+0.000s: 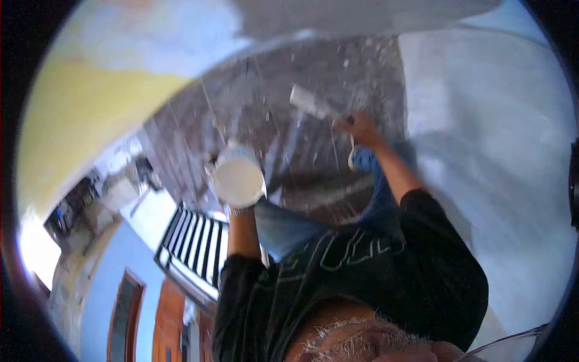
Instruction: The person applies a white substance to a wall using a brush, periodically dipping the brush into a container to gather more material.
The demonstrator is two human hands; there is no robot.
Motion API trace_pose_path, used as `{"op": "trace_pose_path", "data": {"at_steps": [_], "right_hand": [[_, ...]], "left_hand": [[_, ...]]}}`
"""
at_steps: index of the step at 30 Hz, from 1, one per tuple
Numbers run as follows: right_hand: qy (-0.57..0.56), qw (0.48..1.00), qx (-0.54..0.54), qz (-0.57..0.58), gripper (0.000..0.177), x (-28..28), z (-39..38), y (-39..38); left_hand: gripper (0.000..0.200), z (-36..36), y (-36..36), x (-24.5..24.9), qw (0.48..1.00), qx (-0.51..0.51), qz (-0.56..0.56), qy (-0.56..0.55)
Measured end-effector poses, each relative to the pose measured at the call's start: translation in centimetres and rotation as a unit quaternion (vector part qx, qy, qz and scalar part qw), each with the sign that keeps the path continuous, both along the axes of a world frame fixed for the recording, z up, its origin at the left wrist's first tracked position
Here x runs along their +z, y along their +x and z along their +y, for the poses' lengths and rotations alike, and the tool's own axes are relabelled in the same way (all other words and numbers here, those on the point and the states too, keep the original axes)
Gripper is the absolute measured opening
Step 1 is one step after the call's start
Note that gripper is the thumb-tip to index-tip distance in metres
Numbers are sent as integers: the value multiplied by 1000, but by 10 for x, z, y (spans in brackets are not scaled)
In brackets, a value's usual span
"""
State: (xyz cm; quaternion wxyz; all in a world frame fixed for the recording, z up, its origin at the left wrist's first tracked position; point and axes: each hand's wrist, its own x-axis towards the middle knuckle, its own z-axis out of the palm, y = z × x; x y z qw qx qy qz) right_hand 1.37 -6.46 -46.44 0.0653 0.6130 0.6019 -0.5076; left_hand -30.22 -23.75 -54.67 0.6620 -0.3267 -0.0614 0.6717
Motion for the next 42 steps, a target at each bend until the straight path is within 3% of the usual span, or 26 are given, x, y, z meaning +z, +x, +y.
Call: {"op": "trace_pose_path", "data": {"at_steps": [1,2,5,7,9,11,12,13,15,16,19,21,23,25,28,32,34,35,37,39,41,42], "right_hand": [[92,995,31,4,52,-28,-3,14],[160,985,56,-16,51,-31,0,17],[126,990,16,60,52,-42,8,32],[150,985,17,85,52,-54,16,39],[188,981,39,27,47,-56,7,45],[167,985,39,32,48,-55,3,45],[158,986,41,40,49,-54,5,44],[157,986,39,38,49,-53,6,45],[200,975,52,76,48,-53,2,48],[192,977,48,73,48,-51,-2,50],[256,962,53,83,42,-30,-5,46],[26,995,-85,50,27,-1,1,37],[-8,991,-121,62,30,2,-7,43],[71,981,-151,95,28,12,-16,45],[80,967,-163,179,27,18,-27,63],[127,961,-186,158,29,36,-49,72],[224,971,-41,78,36,48,-58,84],[254,962,-40,94,36,53,-63,86],[218,972,-70,58,30,64,-76,92],[306,945,-42,107,28,72,-90,99],[386,919,-9,81,29,71,-95,110],[372,922,-31,104,31,79,-100,110]], "left_hand": [[67,-9,-6,-4,990,-62,104,-66],[67,-13,-11,-10,987,-63,100,-107],[53,-8,-25,-30,936,-75,335,-79],[50,-3,-24,-41,945,-32,310,-98],[47,-10,-22,-46,952,1,281,-124],[46,1,-25,-48,991,-30,128,-38],[41,75,16,60,944,-118,309,6],[41,72,13,49,944,-121,308,5],[35,63,9,25,892,-143,426,-49],[35,60,14,22,892,-150,422,-54],[35,90,37,41,895,-167,393,126],[36,91,47,38,904,-176,375,110],[36,86,57,33,915,-176,353,83],[36,77,67,27,920,-179,341,77],[38,68,83,15,932,-175,309,71],[40,67,98,1,940,-158,285,96],[41,80,99,6,936,-142,291,135],[42,80,107,6,934,-139,254,209],[46,64,120,17,953,-107,256,126],[62,41,122,-3,958,-84,259,92],[67,36,155,33,955,-40,293,35],[69,29,166,52,949,-23,313,10]]}}
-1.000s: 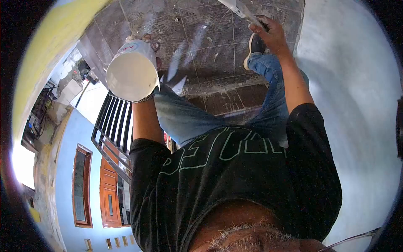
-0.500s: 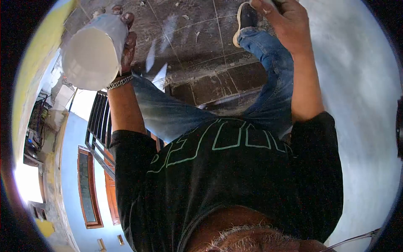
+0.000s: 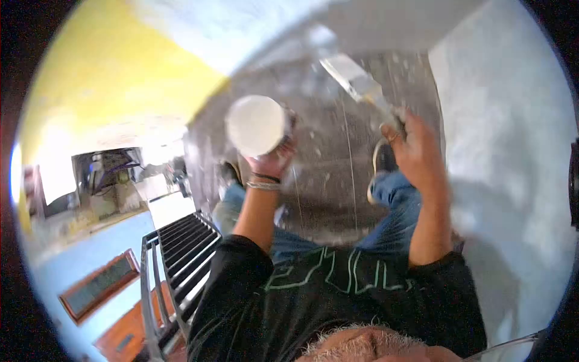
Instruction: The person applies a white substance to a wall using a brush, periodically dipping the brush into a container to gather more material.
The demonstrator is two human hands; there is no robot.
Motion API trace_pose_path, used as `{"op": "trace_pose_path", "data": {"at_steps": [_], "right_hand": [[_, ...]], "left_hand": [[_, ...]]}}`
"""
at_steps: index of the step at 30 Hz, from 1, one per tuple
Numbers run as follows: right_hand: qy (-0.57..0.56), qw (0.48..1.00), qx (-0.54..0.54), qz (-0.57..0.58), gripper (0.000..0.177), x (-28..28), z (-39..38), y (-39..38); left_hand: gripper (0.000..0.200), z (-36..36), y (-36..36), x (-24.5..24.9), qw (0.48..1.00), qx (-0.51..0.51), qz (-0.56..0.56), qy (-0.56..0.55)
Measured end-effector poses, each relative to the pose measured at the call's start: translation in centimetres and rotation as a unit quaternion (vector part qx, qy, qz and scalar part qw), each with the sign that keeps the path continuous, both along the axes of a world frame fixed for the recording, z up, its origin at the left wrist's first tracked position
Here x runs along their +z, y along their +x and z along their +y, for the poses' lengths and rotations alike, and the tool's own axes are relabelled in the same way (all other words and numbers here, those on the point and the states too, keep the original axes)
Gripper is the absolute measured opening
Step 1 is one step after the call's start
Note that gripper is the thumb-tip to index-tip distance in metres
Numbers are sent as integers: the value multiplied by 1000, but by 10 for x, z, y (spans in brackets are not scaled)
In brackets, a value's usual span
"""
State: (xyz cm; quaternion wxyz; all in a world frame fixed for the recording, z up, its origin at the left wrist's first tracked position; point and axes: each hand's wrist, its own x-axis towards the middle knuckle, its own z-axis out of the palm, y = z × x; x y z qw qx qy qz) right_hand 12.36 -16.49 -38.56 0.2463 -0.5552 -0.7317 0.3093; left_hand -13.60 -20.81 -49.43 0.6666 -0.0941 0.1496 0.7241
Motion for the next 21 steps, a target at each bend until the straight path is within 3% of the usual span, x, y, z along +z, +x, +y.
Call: {"op": "trace_pose_path", "data": {"at_steps": [3,5,7,8,10,17,21], "right_hand": [[-18,999,-33,13,38,9,-3,-4],[44,996,-61,43,42,-11,8,-4],[198,976,-83,41,41,-50,24,-8],[223,970,-84,51,41,-44,27,-8],[117,990,-61,42,42,-33,13,-6],[181,980,-66,50,40,-67,31,-13],[121,990,-72,16,42,-59,27,-11]], "left_hand": [[67,-24,14,32,999,6,24,31],[65,-28,19,50,996,-25,46,77],[66,-37,26,68,995,-21,11,98],[66,-42,29,77,992,-21,19,125],[71,-67,38,92,987,-30,59,147],[74,-95,33,98,986,-1,91,140],[78,-97,26,103,988,-14,82,129]]}}
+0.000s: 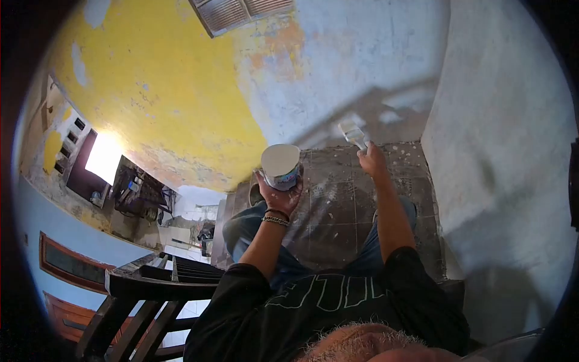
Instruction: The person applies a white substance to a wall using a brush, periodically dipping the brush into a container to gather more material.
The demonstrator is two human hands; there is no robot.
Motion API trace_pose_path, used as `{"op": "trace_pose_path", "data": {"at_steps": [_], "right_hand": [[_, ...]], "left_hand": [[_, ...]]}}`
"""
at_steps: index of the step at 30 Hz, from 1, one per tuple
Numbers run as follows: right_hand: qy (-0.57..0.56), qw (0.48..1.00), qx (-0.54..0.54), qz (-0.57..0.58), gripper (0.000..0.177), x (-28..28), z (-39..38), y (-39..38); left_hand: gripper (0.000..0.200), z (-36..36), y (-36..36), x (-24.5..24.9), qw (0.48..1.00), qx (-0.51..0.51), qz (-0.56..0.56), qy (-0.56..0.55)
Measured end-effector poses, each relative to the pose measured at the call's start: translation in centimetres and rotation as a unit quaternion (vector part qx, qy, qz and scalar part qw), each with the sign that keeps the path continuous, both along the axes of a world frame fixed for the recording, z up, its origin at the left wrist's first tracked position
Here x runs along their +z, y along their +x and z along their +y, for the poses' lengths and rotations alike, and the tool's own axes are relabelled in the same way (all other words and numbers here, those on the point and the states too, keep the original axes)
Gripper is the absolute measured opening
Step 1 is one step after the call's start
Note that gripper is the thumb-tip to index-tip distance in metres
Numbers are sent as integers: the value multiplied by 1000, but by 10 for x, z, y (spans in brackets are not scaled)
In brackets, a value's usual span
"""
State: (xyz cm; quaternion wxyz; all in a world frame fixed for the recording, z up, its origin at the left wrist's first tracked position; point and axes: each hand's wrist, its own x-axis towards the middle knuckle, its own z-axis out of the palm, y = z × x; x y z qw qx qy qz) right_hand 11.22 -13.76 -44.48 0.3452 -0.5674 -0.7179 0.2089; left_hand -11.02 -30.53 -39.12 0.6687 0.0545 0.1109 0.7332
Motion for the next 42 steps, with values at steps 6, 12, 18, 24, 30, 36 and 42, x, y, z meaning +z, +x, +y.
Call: {"op": "trace_pose_path", "data": {"at_steps": [6,12,18,24,30,36,42], "right_hand": [[-52,998,12,-42,43,0,11,-16],[-81,992,52,-77,43,6,7,-48],[-62,990,96,-81,41,2,3,-56],[-75,986,109,97,39,17,-11,-28],[-58,969,124,206,36,71,-39,18],[-14,966,126,226,33,101,-52,70],[70,984,166,-10,30,182,-63,65]], "left_hand": [[77,-1,2,-1,999,14,39,-27],[76,-15,-6,-18,998,-6,42,-52],[74,-14,-7,-12,997,15,34,-70],[72,14,-7,-8,997,27,35,-68],[75,45,11,-9,987,-26,63,-143],[77,68,33,-11,989,-91,13,-116],[76,62,33,-29,990,-100,-7,-102]]}}
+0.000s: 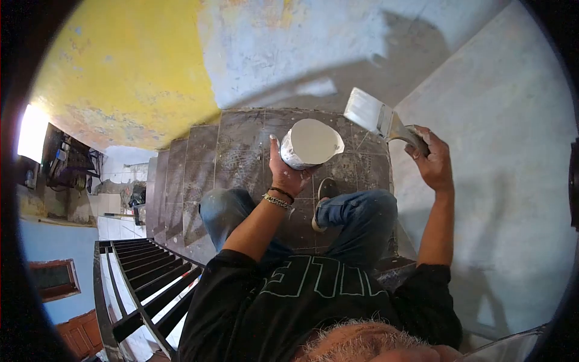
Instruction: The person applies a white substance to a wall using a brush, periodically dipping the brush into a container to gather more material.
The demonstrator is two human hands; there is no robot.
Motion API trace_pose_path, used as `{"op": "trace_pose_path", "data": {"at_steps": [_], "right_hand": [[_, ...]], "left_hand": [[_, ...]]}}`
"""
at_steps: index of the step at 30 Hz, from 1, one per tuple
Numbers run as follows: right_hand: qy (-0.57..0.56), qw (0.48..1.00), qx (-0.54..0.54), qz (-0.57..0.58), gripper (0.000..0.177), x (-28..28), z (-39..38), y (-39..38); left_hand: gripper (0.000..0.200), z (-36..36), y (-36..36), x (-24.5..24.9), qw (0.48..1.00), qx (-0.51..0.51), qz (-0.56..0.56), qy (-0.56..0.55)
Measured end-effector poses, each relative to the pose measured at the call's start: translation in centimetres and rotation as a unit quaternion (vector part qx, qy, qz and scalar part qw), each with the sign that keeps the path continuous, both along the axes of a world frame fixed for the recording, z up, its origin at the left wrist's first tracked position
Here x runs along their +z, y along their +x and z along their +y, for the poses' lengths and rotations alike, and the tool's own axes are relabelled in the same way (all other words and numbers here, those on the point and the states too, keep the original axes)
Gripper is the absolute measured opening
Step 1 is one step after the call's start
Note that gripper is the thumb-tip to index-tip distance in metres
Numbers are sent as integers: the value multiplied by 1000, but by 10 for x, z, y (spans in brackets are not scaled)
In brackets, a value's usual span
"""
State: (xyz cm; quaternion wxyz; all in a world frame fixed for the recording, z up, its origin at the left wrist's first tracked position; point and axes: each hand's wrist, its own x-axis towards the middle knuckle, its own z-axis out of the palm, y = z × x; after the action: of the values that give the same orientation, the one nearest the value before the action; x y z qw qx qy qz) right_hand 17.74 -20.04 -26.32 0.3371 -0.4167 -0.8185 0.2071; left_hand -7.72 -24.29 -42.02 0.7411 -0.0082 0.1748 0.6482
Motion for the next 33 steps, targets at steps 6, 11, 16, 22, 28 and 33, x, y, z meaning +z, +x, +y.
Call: {"op": "trace_pose_path", "data": {"at_steps": [6,11,16,22,28,33], "right_hand": [[83,973,36,-212,28,50,6,-44],[183,972,14,-149,26,44,13,-70],[169,978,73,-101,28,22,19,-78],[129,962,113,-211,26,46,10,-84],[220,910,171,-306,24,71,5,-96],[197,851,201,-442,23,78,8,-112]], "left_hand": [[77,-4,-11,-3,999,40,4,-10],[76,-6,-16,-8,998,46,23,-18],[77,-12,-20,0,998,69,13,-7],[79,-11,-24,-7,995,92,30,19],[76,-11,-20,-9,996,78,33,37],[69,-16,-19,-2,997,71,31,18]]}}
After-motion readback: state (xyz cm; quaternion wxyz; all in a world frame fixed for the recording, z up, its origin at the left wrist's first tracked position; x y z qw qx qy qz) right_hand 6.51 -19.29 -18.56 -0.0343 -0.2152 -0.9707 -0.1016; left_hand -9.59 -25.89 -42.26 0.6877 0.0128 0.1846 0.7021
